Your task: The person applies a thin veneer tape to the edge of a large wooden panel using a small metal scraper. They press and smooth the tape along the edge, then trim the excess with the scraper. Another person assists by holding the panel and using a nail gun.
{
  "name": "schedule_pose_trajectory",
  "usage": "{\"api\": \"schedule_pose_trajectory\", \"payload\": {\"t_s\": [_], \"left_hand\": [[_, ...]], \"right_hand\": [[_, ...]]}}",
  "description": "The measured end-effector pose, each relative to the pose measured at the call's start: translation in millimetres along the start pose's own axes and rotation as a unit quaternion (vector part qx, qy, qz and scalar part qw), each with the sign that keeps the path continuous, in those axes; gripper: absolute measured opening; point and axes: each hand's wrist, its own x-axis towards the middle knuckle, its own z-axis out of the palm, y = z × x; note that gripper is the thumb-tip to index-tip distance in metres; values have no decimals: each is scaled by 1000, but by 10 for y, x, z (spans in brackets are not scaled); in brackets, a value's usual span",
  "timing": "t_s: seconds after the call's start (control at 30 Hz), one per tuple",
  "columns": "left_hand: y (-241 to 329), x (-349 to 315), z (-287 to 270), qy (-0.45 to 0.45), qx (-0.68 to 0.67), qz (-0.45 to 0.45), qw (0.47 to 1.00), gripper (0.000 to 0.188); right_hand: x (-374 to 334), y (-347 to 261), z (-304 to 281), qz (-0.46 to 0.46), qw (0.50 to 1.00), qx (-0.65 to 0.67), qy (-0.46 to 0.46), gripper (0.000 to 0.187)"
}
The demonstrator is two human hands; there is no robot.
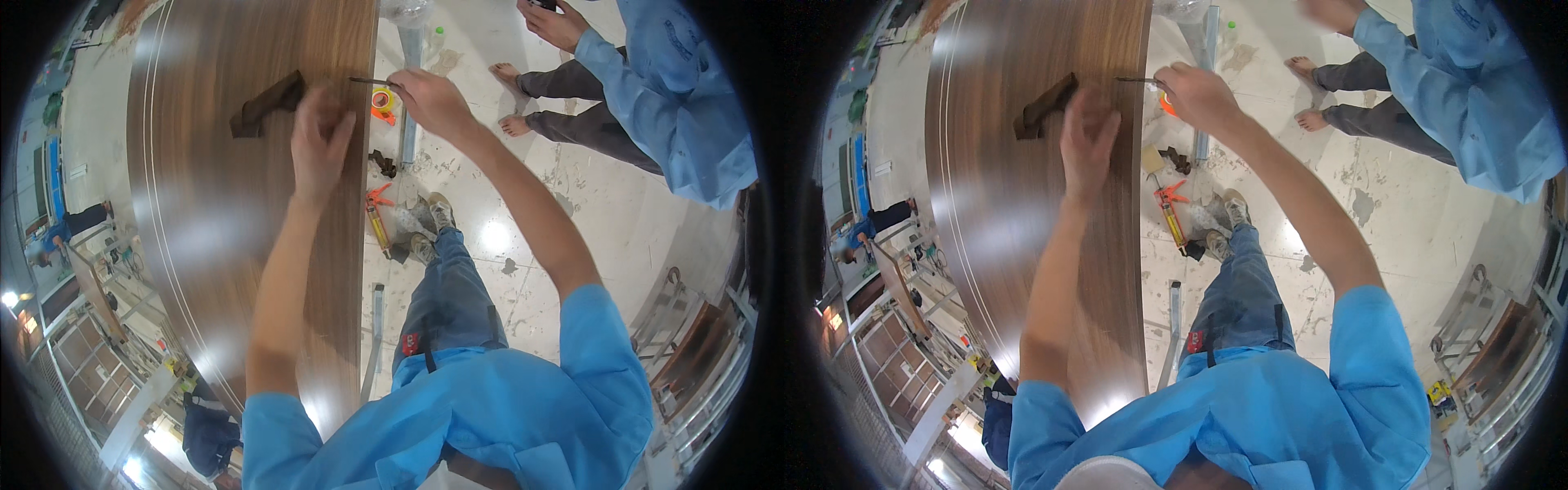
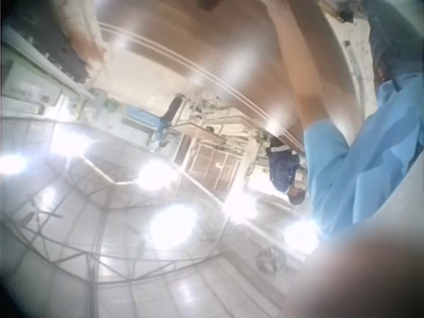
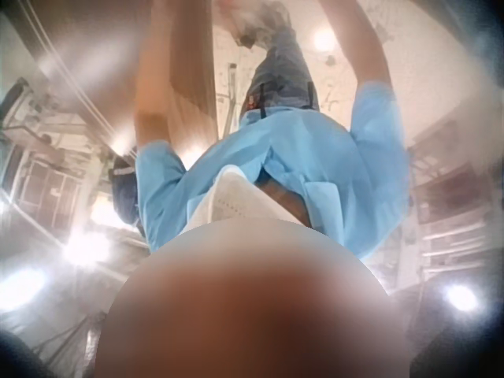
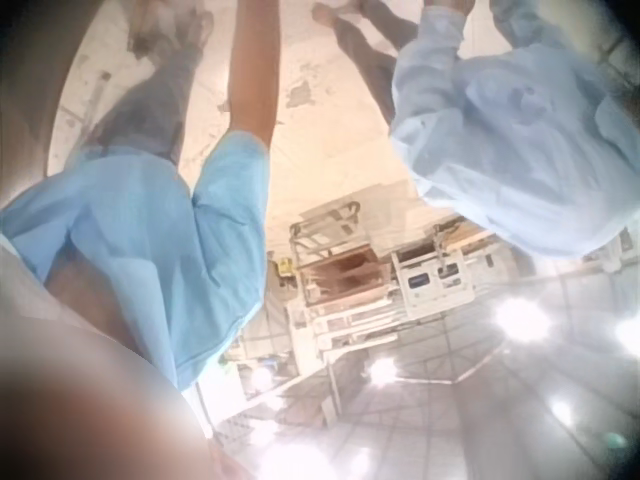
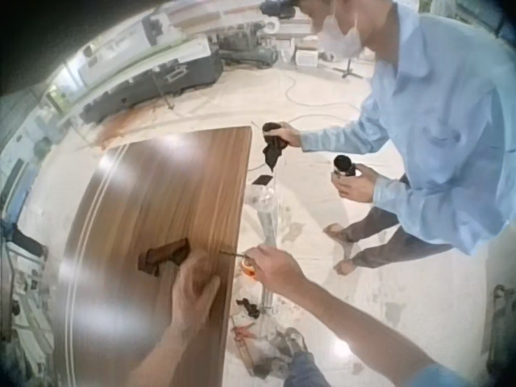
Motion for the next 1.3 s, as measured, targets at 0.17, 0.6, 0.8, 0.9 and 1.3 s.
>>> {"api": "schedule_pose_trajectory", "payload": {"t_s": [0.17, 0.6, 0.8, 0.9, 1.3], "left_hand": [[-167, 902, 9, 0, 221, 211, 952, 29], [-351, 480, -31, 38, 214, 202, 955, 11], [-334, -11, -161, 33, 209, 195, 958, 12], [-371, -290, -233, 31, 215, 187, 958, 13], [-64, -1621, -678, -114, 190, 163, 961, 21]], "right_hand": [[414, 88, 37, -60, 996, -72, -11, 12], [83, -149, 97, -121, 986, -115, -7, 11], [-291, -437, 176, -116, 988, -98, -34, 12], [-528, -589, 208, -111, 989, -83, -53, 19], [-1668, -1369, 276, -24, 948, 37, -316, 18]]}}
